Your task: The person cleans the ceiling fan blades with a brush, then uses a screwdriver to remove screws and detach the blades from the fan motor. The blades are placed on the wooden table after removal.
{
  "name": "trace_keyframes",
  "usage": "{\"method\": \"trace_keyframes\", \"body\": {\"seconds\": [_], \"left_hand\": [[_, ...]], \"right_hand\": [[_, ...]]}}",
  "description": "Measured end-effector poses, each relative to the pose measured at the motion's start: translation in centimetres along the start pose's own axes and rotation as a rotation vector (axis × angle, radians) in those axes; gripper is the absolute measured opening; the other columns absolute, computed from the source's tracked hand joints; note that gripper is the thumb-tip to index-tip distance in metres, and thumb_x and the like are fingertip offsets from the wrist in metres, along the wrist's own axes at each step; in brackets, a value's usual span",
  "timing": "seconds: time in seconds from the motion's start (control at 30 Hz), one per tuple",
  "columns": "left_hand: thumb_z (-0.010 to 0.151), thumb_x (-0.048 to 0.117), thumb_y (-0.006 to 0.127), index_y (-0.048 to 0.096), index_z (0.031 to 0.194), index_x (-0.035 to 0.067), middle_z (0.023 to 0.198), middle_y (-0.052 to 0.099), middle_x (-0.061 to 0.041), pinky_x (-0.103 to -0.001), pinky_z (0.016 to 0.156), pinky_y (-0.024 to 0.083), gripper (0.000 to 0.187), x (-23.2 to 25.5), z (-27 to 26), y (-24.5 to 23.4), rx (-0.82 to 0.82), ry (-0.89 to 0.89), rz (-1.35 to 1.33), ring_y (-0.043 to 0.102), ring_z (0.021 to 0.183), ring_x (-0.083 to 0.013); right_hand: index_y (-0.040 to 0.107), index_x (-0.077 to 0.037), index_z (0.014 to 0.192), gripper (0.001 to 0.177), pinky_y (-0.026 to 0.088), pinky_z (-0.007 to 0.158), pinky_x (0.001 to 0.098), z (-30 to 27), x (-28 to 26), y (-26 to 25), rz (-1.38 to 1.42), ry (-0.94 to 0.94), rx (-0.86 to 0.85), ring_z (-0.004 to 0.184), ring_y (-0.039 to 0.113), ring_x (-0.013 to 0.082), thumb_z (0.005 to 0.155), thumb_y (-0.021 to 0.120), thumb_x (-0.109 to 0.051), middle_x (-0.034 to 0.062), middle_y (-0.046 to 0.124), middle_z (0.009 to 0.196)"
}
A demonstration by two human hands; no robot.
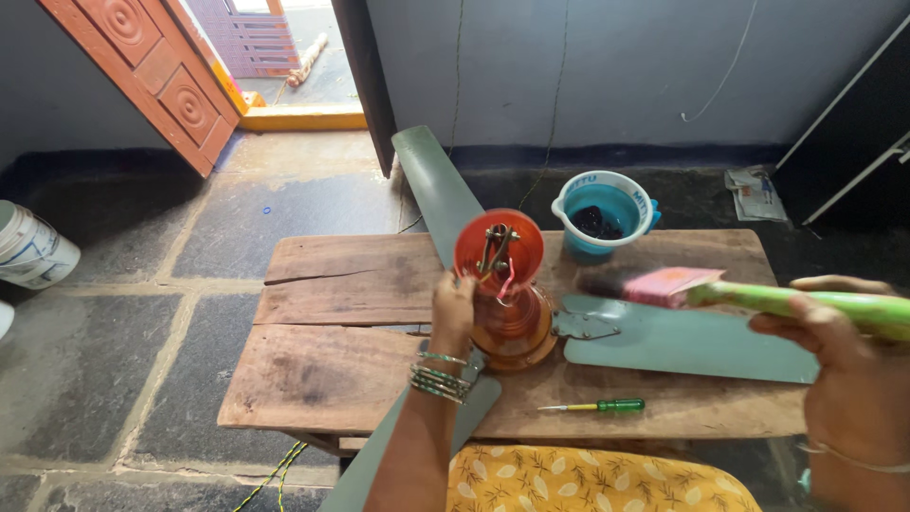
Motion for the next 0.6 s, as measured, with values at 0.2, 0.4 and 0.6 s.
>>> {"method": "trace_keyframes", "body": {"seconds": [0.2, 0.4, 0.6], "left_hand": [[0.097, 0.013, 0.048, 0.054, 0.123, -0.004, 0.086, 0.075, -0.021, -0.036, 0.056, 0.064, 0.032, 9.3, -2.6, 0.1, -0.192, -0.051, -0.26, 0.075, 0.064, -0.0247], [0.097, 0.021, 0.05, 0.056, 0.12, 0.0, 0.084, 0.076, -0.02, -0.034, 0.055, 0.062, 0.032, 11.5, -4.1, 0.4, -0.183, -0.061, -0.223, 0.072, 0.06, -0.0231], [0.1, 0.026, 0.053, 0.06, 0.116, -0.005, 0.086, 0.077, -0.02, -0.033, 0.055, 0.063, 0.036, 11.1, -4.4, 0.6, -0.175, -0.061, -0.209, 0.073, 0.062, -0.0209]], "right_hand": [[0.066, 0.002, 0.106, 0.009, 0.063, 0.086, 0.0429, -1.7, 5.5, 2.0, 0.211, 0.212, -0.086, 0.093, 0.075, 0.0307, 0.096, 0.065, 0.001, 0.0217, 0.07, 0.108], [0.066, 0.001, 0.113, 0.022, 0.06, 0.097, 0.0415, -2.6, 10.4, 5.5, 0.554, 0.258, -0.247, 0.105, 0.074, 0.0283, 0.092, 0.064, 0.002, 0.0145, 0.069, 0.115], [0.063, -0.001, 0.113, 0.025, 0.06, 0.094, 0.039, -4.1, 12.5, 7.5, 0.4, 0.43, -0.194, 0.099, 0.073, 0.0267, 0.089, 0.065, 0.006, 0.0135, 0.069, 0.112]]}}
Point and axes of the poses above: each hand's wrist, its own z-axis towards the middle knuckle, its own y-axis out of the palm, x = y × z, the point moved 1 cm from there along z, towards the middle knuckle
